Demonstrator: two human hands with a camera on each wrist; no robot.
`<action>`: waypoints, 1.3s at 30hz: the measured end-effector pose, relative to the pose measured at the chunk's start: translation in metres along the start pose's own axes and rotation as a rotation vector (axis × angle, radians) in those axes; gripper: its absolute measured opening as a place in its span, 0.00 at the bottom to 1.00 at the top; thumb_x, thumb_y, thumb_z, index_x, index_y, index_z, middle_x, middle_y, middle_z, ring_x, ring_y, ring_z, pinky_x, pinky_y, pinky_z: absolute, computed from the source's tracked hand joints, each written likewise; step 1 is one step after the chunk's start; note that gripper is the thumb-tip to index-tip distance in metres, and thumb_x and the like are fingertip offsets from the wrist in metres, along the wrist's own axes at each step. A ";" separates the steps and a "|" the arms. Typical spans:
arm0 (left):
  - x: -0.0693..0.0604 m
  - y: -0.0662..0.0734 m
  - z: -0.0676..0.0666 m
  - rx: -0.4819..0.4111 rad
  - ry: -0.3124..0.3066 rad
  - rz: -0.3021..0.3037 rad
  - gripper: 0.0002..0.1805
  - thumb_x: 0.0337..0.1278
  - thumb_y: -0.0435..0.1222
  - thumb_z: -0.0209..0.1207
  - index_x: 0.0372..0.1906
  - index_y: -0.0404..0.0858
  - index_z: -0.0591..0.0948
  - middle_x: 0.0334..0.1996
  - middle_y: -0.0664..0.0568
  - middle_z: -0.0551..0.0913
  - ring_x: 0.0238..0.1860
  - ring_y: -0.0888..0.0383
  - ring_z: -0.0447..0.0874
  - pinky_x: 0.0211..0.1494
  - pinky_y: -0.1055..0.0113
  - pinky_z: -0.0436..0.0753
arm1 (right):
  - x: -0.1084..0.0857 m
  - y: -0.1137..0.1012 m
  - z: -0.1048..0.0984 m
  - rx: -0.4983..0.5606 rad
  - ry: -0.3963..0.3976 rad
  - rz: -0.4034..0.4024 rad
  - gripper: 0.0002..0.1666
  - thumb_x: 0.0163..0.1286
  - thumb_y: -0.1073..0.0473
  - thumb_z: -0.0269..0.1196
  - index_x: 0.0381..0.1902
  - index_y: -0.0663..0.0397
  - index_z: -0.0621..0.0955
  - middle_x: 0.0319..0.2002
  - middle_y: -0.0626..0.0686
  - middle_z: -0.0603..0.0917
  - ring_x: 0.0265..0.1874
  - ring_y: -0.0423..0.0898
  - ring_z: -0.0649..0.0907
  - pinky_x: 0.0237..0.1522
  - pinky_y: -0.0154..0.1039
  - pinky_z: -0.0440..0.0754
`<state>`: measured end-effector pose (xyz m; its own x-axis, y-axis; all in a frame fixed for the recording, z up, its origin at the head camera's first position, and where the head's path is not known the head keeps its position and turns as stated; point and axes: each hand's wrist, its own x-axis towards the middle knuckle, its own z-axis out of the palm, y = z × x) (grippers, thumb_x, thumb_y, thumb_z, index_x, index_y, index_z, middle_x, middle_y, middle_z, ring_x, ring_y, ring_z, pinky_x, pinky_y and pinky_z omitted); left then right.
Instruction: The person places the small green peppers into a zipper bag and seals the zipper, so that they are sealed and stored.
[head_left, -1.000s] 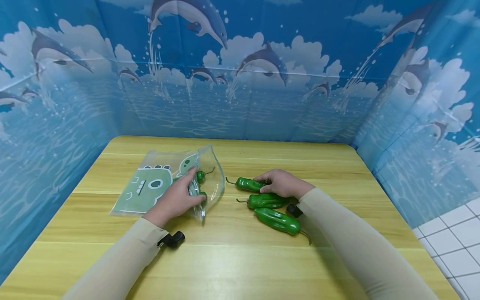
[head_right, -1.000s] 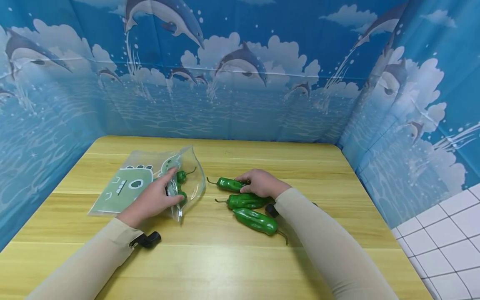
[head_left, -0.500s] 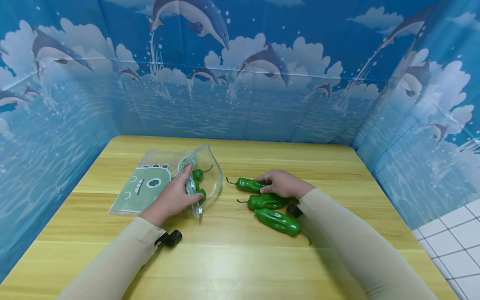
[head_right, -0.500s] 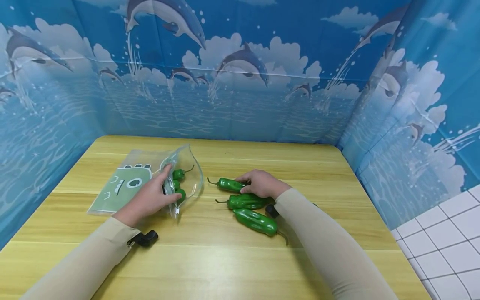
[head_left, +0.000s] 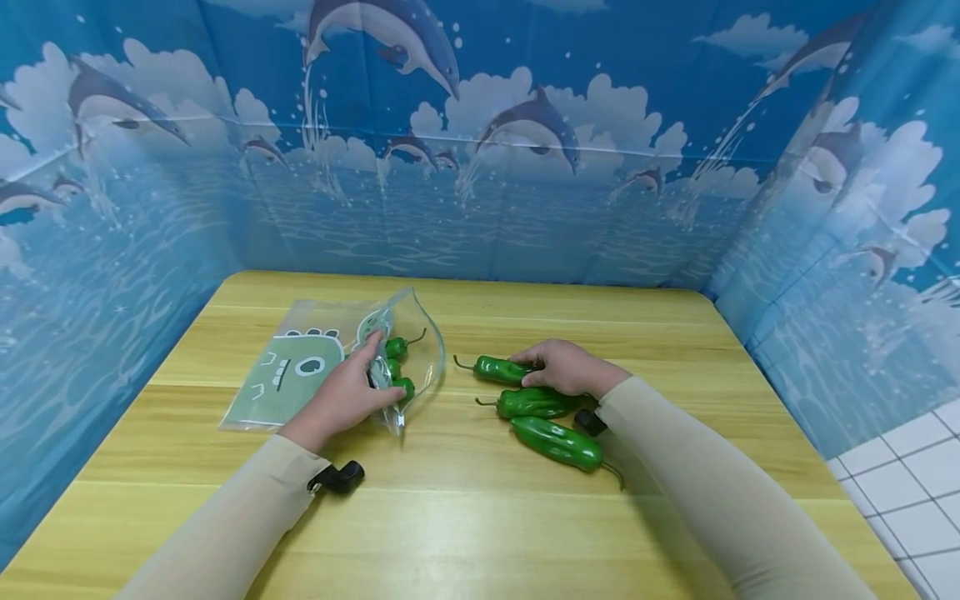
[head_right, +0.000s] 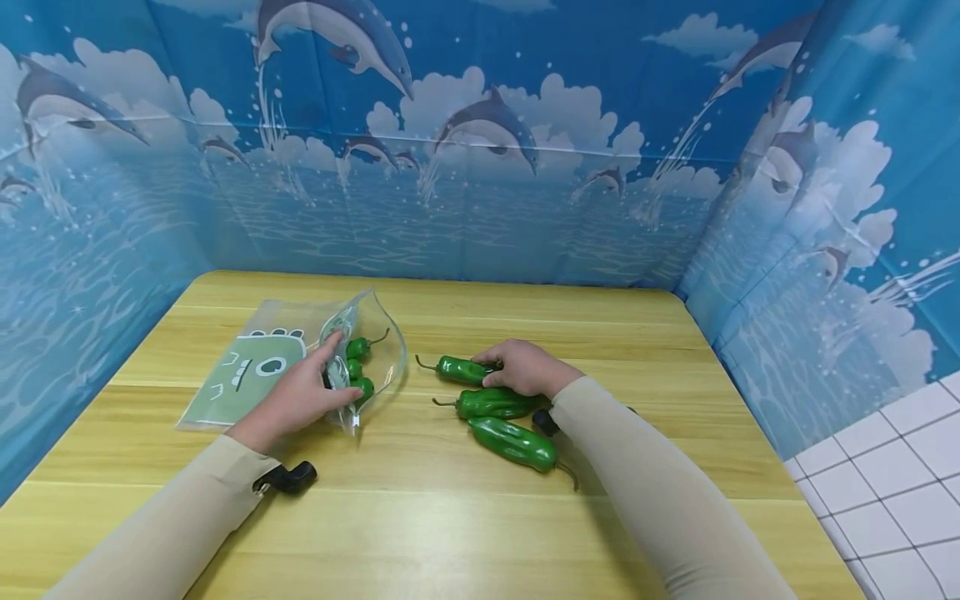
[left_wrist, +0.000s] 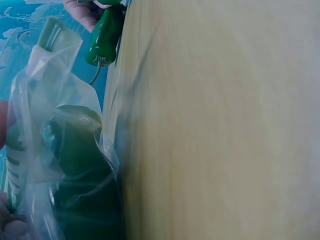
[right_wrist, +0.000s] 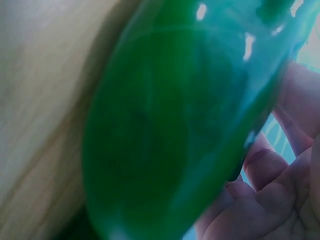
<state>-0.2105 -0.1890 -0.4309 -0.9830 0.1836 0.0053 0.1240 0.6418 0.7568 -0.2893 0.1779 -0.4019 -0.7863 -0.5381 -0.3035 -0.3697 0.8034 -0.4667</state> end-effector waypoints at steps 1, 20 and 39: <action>0.000 0.000 0.000 0.001 0.000 0.000 0.60 0.62 0.48 0.71 0.87 0.42 0.45 0.85 0.35 0.52 0.81 0.34 0.58 0.76 0.37 0.71 | 0.000 0.000 0.000 0.000 -0.002 -0.003 0.30 0.79 0.52 0.64 0.76 0.46 0.76 0.73 0.56 0.78 0.73 0.59 0.75 0.72 0.60 0.75; -0.001 0.003 0.002 0.008 0.001 -0.017 0.60 0.61 0.47 0.71 0.88 0.44 0.44 0.85 0.37 0.51 0.80 0.34 0.60 0.72 0.38 0.76 | -0.002 0.004 -0.001 0.056 0.037 0.009 0.31 0.79 0.53 0.64 0.76 0.49 0.75 0.73 0.57 0.78 0.73 0.58 0.76 0.72 0.58 0.76; -0.002 0.007 0.004 0.040 -0.021 -0.022 0.60 0.61 0.47 0.71 0.88 0.43 0.44 0.85 0.37 0.52 0.80 0.33 0.60 0.73 0.37 0.75 | -0.009 -0.006 -0.009 0.117 0.185 -0.016 0.30 0.78 0.53 0.65 0.75 0.48 0.76 0.73 0.58 0.78 0.72 0.59 0.76 0.71 0.60 0.77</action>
<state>-0.2070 -0.1817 -0.4277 -0.9825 0.1843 -0.0253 0.1077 0.6748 0.7301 -0.2847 0.1803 -0.3885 -0.8623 -0.4858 -0.1431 -0.3310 0.7546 -0.5666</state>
